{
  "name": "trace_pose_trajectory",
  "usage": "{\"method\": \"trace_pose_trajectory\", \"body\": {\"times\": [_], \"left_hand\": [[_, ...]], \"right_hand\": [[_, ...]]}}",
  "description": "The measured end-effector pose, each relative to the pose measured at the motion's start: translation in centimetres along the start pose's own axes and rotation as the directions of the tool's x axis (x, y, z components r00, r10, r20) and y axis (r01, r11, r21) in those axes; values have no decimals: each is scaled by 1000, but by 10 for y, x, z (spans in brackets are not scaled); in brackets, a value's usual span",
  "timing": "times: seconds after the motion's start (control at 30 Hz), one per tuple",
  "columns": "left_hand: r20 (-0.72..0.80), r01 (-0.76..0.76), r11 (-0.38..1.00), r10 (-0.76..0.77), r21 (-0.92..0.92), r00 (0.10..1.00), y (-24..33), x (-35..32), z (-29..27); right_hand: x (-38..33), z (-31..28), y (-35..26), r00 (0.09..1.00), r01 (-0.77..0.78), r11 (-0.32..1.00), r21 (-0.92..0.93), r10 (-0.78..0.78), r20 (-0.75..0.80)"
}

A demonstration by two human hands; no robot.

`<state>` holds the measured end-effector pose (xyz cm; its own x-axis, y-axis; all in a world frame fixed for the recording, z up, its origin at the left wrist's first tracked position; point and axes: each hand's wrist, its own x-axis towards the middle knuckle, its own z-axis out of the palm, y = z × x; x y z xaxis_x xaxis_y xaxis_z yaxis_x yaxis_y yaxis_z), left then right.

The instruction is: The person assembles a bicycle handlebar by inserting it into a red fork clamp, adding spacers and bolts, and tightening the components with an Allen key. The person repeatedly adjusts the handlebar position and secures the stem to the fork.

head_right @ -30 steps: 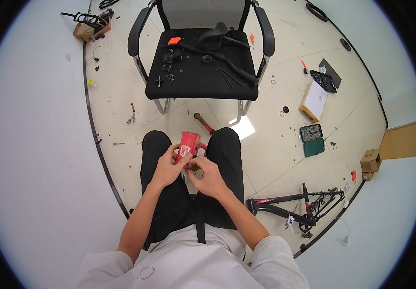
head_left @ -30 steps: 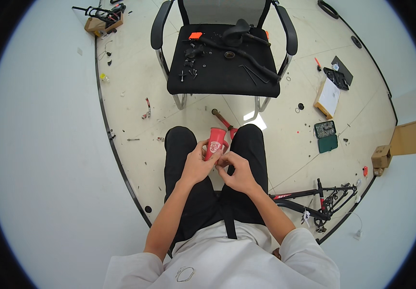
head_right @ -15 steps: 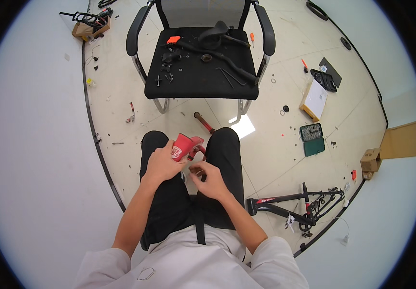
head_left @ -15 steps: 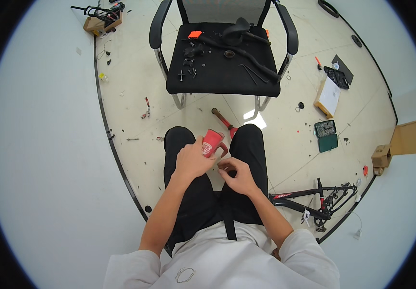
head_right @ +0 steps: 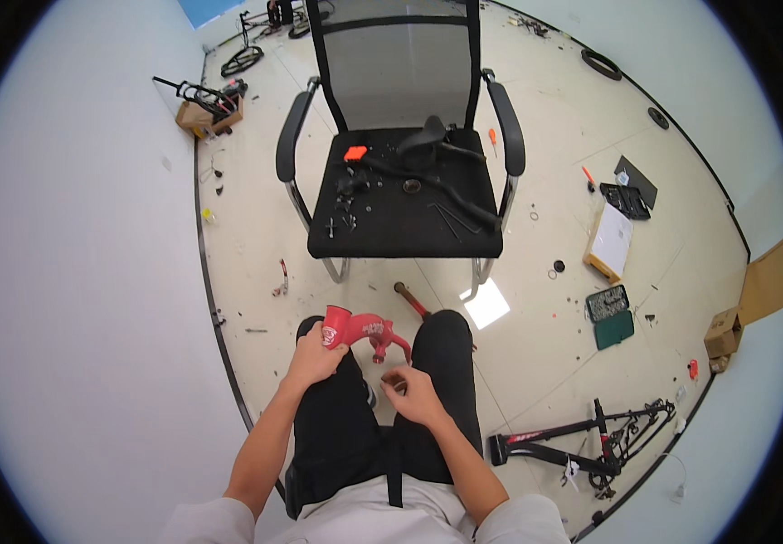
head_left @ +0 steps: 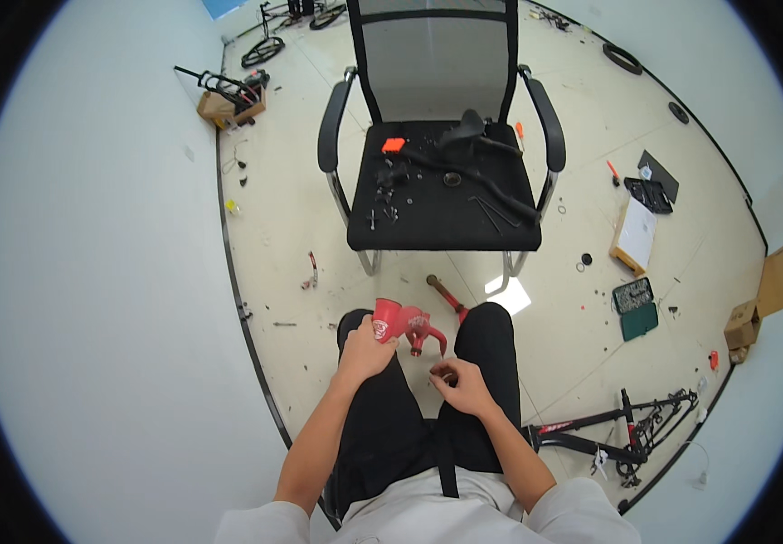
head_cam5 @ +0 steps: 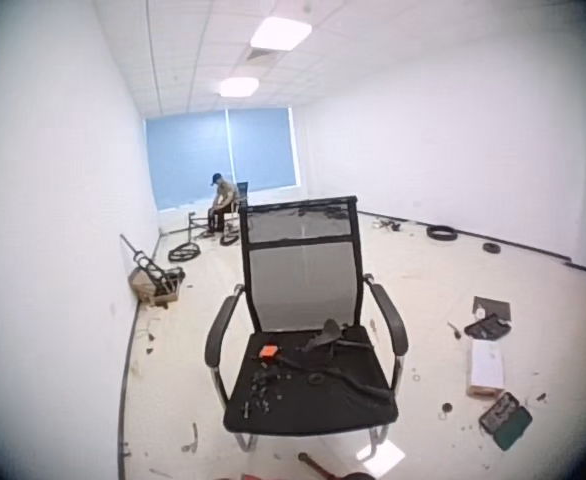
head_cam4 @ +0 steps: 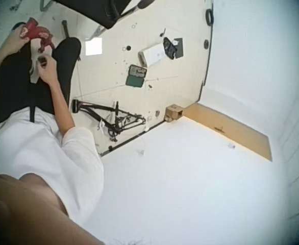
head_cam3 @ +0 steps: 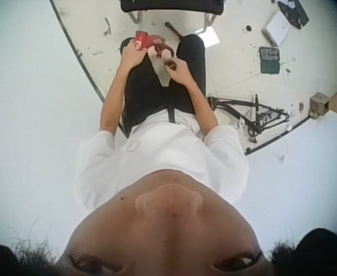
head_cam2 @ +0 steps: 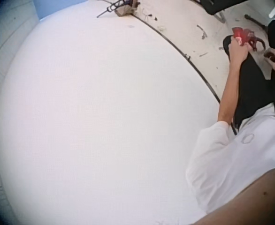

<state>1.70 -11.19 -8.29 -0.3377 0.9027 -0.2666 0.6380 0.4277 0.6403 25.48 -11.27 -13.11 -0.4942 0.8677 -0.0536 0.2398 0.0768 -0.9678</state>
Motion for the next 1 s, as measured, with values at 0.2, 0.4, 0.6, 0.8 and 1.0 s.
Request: {"method": "trace_pose_trajectory", "body": {"times": [0.2,0.4,0.6,0.8,1.0], "left_hand": [[-39,3,994,1,106,999,1,24,-17],[-47,69,993,-65,92,997,-6,52,-39],[20,124,986,-127,109,992,-20,121,-82],[106,288,955,-294,70,950,14,166,-98],[128,306,936,-330,172,935,13,190,-90]], "right_hand": [[4,-22,10,986,-153,929,338,166,-9],[4,-28,7,971,-225,866,446,235,33],[16,-21,14,967,-255,831,494,231,110],[23,-22,9,952,-305,789,533,256,166],[14,-34,2,982,-174,933,316,187,-13]]}}
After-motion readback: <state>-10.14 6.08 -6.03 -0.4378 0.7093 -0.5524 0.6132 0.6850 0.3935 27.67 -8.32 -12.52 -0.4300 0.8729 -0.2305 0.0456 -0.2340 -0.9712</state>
